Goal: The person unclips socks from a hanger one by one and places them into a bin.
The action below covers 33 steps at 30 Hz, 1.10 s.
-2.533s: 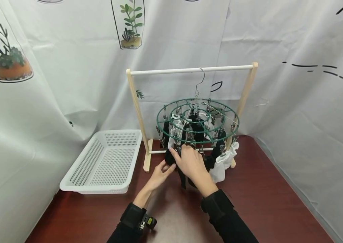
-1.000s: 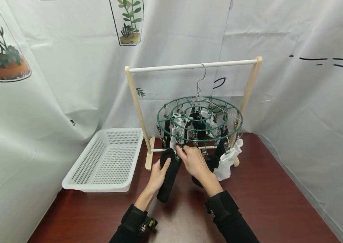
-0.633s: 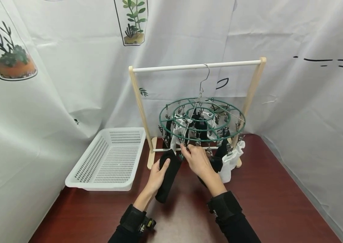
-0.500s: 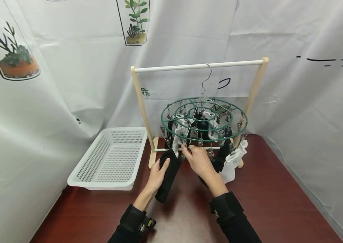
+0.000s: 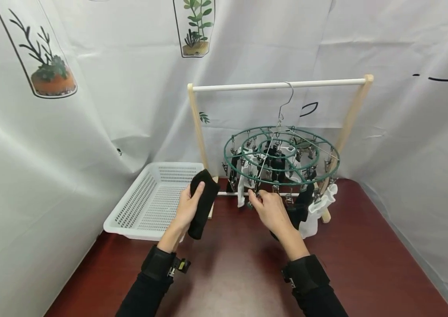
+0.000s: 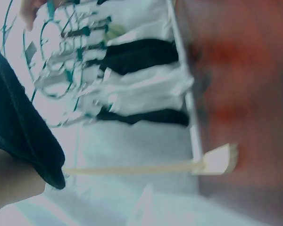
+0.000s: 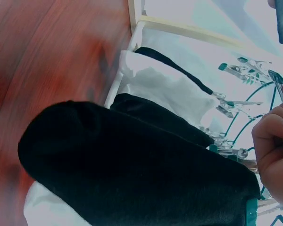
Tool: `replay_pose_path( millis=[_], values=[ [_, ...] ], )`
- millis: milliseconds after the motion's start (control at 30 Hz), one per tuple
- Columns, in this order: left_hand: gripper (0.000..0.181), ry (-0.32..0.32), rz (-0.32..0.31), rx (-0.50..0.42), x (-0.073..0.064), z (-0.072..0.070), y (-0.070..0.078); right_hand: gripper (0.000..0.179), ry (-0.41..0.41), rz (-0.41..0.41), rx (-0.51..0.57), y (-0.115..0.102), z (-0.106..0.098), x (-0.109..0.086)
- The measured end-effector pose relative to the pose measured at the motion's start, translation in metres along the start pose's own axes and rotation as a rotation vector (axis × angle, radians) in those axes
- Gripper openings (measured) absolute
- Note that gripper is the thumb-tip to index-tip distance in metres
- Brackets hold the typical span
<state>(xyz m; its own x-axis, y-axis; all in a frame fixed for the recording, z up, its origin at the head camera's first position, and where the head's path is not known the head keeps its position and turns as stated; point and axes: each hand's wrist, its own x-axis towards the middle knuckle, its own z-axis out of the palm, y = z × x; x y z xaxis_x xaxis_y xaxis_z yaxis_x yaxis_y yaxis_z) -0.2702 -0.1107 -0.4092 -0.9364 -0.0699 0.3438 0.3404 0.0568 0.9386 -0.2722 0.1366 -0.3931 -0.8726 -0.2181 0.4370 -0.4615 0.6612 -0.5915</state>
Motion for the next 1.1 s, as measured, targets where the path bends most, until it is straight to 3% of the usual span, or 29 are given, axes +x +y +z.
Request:
replay_pose_path(
  millis=[233, 400, 567, 700, 833, 900, 1000, 1033, 1067, 1100],
  values=[
    [0.034, 0.06, 0.042, 0.026, 0.023, -0.028, 0.02, 0.051, -0.031, 0.036, 0.003, 0.002, -0.004, 0.0],
    [0.033, 0.099, 0.074, 0.122, 0.048, -0.044, 0.031, 0.051, -0.033, 0.049, 0.002, 0.003, -0.004, 0.0],
    [0.033, 0.109, 0.083, 0.311, 0.074, -0.063, 0.032, 0.052, -0.024, 0.058, 0.02, 0.002, -0.001, 0.0],
    [0.035, 0.049, 0.017, 0.5, 0.092, -0.071, 0.015, 0.053, -0.009, 0.053, 0.029, 0.003, -0.004, -0.001],
    [0.037, -0.1, -0.107, 0.709, 0.108, -0.08, -0.015, 0.054, 0.001, 0.039, 0.029, 0.005, -0.007, -0.001],
    [0.039, -0.197, -0.169, 0.81, 0.128, -0.096, -0.06, 0.054, 0.005, 0.032, 0.032, 0.005, -0.008, -0.002],
    [0.043, -0.363, -0.226, 0.931, 0.159, -0.127, -0.143, 0.054, 0.015, 0.023, 0.033, 0.003, -0.007, -0.004],
    [0.046, -0.418, -0.212, 0.959, 0.168, -0.138, -0.171, 0.054, 0.016, 0.021, 0.033, 0.003, -0.007, -0.005],
    [0.049, -0.474, -0.243, 0.983, 0.174, -0.147, -0.193, 0.054, 0.016, 0.019, 0.031, 0.002, -0.006, -0.006],
    [0.052, -0.536, -0.258, 1.021, 0.175, -0.152, -0.203, 0.053, 0.015, 0.02, 0.031, 0.002, -0.006, -0.007]
  ],
)
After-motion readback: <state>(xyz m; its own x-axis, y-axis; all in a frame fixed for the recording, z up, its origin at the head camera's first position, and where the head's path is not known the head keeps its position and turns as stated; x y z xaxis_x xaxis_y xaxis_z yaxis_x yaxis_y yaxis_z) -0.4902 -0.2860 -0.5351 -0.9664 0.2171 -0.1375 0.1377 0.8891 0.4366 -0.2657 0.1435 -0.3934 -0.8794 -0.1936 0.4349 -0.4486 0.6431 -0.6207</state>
